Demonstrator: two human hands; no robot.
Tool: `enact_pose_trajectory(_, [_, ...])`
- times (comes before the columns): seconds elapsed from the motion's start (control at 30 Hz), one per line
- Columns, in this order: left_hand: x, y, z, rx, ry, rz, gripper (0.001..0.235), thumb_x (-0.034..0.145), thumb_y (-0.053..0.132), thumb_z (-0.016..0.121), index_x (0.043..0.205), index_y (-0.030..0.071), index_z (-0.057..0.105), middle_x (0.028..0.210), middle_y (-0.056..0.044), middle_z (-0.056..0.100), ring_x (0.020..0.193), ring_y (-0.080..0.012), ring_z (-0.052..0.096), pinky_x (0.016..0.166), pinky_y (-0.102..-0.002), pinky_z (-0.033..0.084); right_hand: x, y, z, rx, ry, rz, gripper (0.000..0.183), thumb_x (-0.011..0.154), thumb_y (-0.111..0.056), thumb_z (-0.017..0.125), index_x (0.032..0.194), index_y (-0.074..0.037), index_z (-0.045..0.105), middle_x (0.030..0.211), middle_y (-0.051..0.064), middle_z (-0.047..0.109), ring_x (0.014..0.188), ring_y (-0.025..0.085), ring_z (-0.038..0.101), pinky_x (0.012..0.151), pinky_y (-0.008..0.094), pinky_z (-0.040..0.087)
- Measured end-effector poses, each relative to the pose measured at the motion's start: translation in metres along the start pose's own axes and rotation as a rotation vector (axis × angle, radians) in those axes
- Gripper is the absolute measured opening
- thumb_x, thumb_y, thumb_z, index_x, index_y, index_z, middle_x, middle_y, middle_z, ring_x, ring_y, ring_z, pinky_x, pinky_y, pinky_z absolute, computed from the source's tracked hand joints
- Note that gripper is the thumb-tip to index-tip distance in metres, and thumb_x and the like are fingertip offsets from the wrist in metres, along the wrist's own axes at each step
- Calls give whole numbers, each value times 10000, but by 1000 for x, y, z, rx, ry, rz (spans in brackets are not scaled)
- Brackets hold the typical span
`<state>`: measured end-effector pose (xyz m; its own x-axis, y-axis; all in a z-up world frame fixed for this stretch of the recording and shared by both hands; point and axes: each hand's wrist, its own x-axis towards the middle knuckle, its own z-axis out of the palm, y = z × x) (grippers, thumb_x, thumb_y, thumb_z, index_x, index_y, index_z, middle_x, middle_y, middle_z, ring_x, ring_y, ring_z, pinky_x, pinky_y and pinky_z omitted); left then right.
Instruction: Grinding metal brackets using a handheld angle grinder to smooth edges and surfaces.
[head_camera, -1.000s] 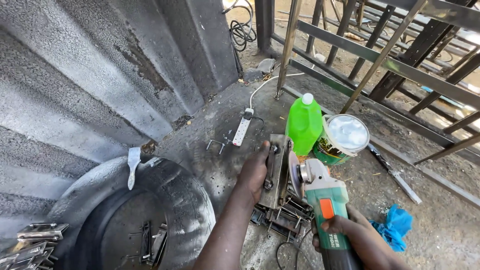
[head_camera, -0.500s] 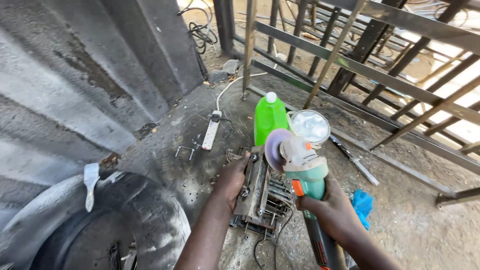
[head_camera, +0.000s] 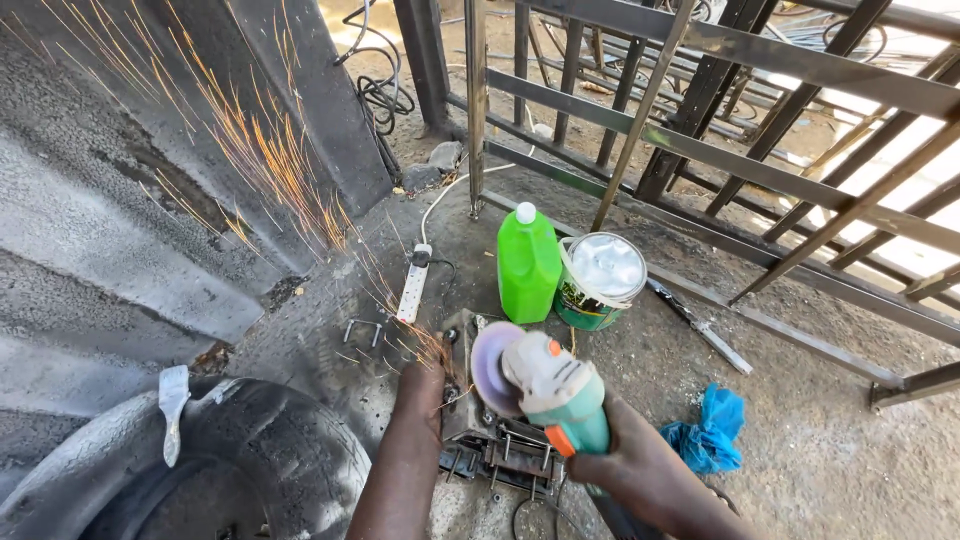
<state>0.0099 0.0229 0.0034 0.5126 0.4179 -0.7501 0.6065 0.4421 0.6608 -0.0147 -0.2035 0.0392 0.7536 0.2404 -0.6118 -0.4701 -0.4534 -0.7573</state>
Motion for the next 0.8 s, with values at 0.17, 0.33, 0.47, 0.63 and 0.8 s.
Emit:
enact_pose_trajectory(0.17, [1, 4, -3, 92, 40, -24, 395, 982, 362, 492, 1189, 77, 672, 1219, -176, 656, 1135, -333, 593, 939, -483, 434, 4, 2, -2, -67, 10, 83, 649, 650, -95, 806, 1284, -135, 669, 1018, 39, 748, 890, 161, 625, 788, 323, 513])
enact_pose_trajectory(0.33, [4, 7, -1, 197, 13, 11, 491, 1031, 411, 461, 1285, 39, 656, 1390, -195, 632, 1301, -351, 575, 1114, -529, 418, 0, -4, -2, -112, 15, 82, 564, 661, -91, 780, 1214, -128, 677, 891, 56, 708, 765, 171, 581, 672, 328, 463])
enact_pose_trajectory(0.47, [6, 6, 1, 195, 16, 7, 457, 1020, 389, 456, 1248, 49, 660, 1339, -186, 639, 1249, -342, 580, 1064, -513, 422, 2, -3, -2, -124, 32, 33, 703, 644, -113, 785, 1330, -184, 645, 924, 40, 726, 777, 163, 586, 690, 331, 480])
enact_pose_trajectory(0.63, [11, 10, 10, 186, 13, 19, 417, 1006, 362, 450, 1201, 63, 665, 1276, -176, 648, 1184, -329, 585, 1003, -493, 427, -3, -5, -1, -64, 20, 2, 613, 668, -65, 743, 1271, -141, 663, 857, 39, 697, 714, 147, 561, 623, 311, 473])
enact_pose_trajectory(0.8, [24, 7, 12, 180, 30, 12, 380, 993, 335, 444, 1154, 76, 671, 1212, -165, 657, 1119, -317, 591, 941, -473, 431, -4, -7, 4, -44, -26, 35, 654, 655, -42, 762, 1291, -165, 668, 776, 41, 670, 618, 134, 502, 554, 300, 414])
